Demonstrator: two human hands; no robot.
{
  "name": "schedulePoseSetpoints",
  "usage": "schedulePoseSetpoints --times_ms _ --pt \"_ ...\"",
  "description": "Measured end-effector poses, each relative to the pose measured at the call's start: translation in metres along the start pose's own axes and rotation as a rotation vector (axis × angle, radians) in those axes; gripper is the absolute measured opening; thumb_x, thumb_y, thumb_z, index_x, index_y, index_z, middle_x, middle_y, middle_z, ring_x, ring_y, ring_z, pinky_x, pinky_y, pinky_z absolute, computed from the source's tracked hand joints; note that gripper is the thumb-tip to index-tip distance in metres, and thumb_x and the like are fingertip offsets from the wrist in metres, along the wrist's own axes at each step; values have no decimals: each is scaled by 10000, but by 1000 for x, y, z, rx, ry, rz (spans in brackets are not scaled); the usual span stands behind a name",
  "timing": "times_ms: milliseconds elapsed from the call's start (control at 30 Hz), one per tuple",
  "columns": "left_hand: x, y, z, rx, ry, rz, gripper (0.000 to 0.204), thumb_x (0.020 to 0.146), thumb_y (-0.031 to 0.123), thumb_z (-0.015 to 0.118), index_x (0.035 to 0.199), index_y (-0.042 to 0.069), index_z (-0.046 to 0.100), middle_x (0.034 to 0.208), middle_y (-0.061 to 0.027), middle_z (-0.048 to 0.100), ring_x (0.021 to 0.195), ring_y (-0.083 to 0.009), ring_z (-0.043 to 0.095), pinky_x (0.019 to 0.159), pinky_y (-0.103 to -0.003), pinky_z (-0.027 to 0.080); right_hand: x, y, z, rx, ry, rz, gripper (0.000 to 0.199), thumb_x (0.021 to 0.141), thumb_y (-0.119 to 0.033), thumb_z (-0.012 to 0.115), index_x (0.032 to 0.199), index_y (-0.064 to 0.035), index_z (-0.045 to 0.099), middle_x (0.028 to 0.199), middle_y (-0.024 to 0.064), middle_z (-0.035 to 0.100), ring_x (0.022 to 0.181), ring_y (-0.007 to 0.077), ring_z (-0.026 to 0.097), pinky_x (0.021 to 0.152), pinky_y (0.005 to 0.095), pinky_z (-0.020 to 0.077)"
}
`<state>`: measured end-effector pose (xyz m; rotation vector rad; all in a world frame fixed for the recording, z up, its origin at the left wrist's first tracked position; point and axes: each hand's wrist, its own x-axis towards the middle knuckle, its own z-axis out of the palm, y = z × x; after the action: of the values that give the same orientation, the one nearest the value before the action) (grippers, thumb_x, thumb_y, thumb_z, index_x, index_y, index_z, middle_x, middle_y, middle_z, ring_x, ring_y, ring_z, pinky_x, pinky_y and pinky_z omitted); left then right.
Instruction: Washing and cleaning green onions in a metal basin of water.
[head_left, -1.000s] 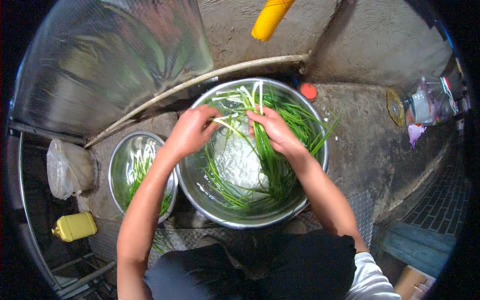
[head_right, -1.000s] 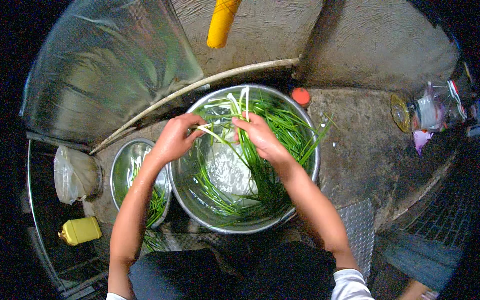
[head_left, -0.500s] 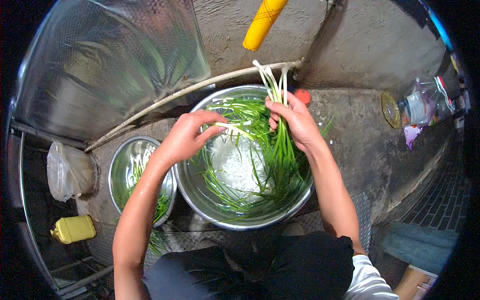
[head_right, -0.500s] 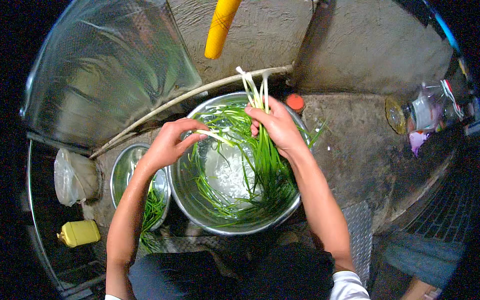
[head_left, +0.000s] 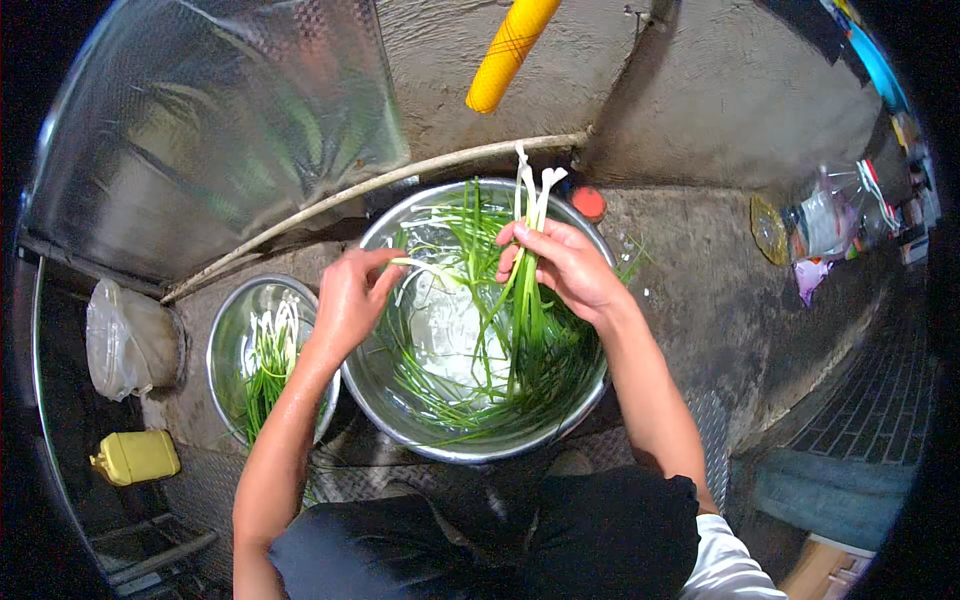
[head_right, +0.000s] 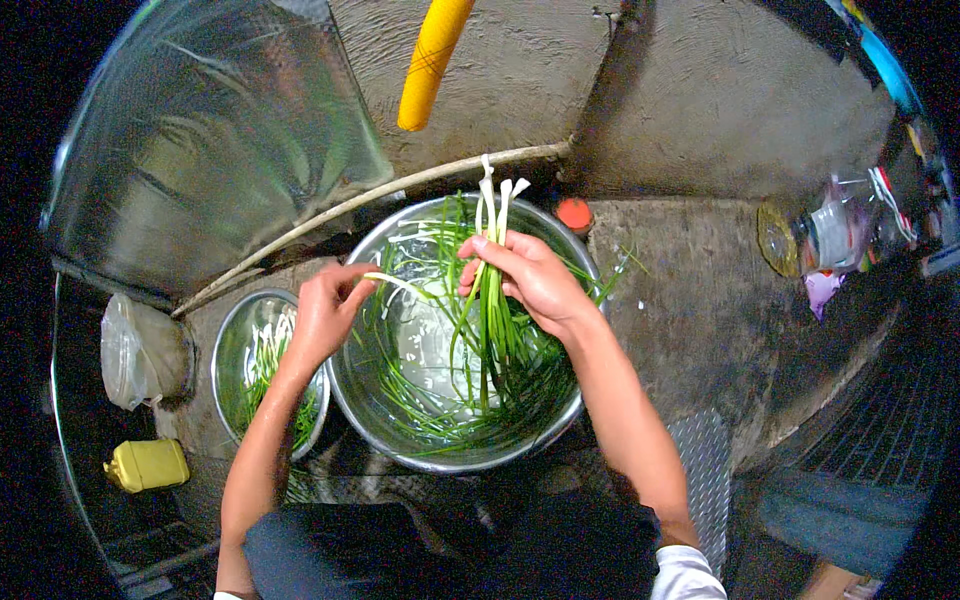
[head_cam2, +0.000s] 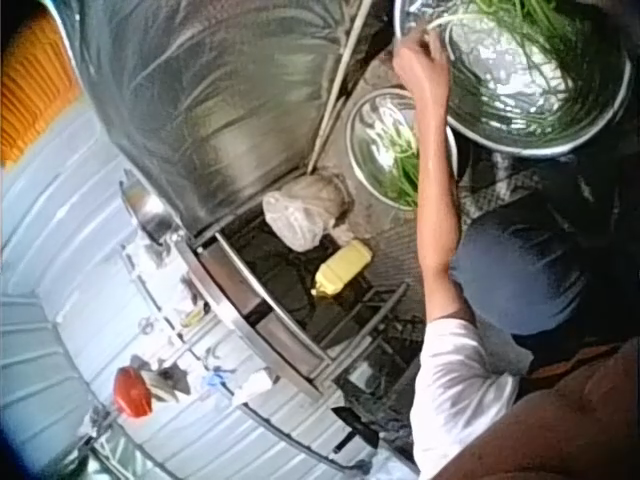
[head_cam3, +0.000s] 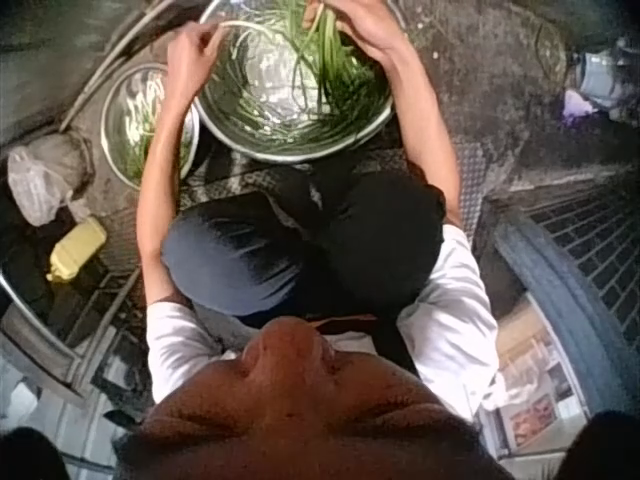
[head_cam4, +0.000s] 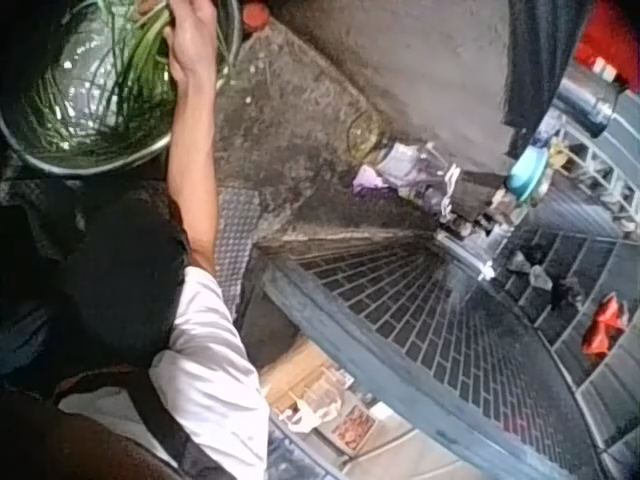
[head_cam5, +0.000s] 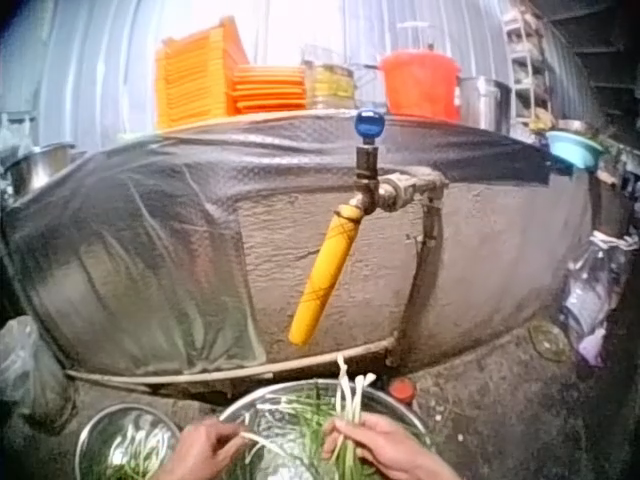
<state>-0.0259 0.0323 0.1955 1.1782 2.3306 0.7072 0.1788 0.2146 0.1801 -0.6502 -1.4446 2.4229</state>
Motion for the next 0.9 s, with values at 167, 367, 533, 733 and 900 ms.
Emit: schedulePoseSetpoints --times_ms 167,367,533,733,900 --pt "7 -29 13 -673 -122 87 306 851 98 633 1133 -20 634 1120 -97 653 1034 -188 620 931 -280 451 2 6 4 -83 -47 58 275 961 -270 541 1075 -25 595 908 83 665 830 163 657 770 283 513" --pt "7 -2 -11 -1095 34 86 301 904 126 611 1165 -18 577 1102 -152 646 940 -221 658 864 -348 531 4 20 7 -146 -27 55 219 924 -214 604 1010 -14 626 889 63 662 788 137 633 753 283 502" --pt "3 21 -31 -1105 64 193 350 910 101 604 1242 26 525 1028 -132 659 831 -198 667 800 -337 545 10 34 6 -157 -18 100 220 921 -218 600 1042 -35 608 927 63 663 840 136 635 783 280 484" --pt "-2 17 -44 -1179 136 143 366 891 117 643 1221 2 535 1001 -104 667 819 -188 672 763 -322 548 22 55 -7 155 199 103 227 889 -243 643 1063 -100 616 947 3 643 821 93 603 744 240 460" --pt "-9 20 -59 -1115 249 157 256 896 130 640 1110 -3 596 937 -111 683 813 -206 685 740 -336 559 16 53 -19 34 184 190 314 881 -340 654 1050 -79 615 921 37 660 784 113 627 674 302 487"
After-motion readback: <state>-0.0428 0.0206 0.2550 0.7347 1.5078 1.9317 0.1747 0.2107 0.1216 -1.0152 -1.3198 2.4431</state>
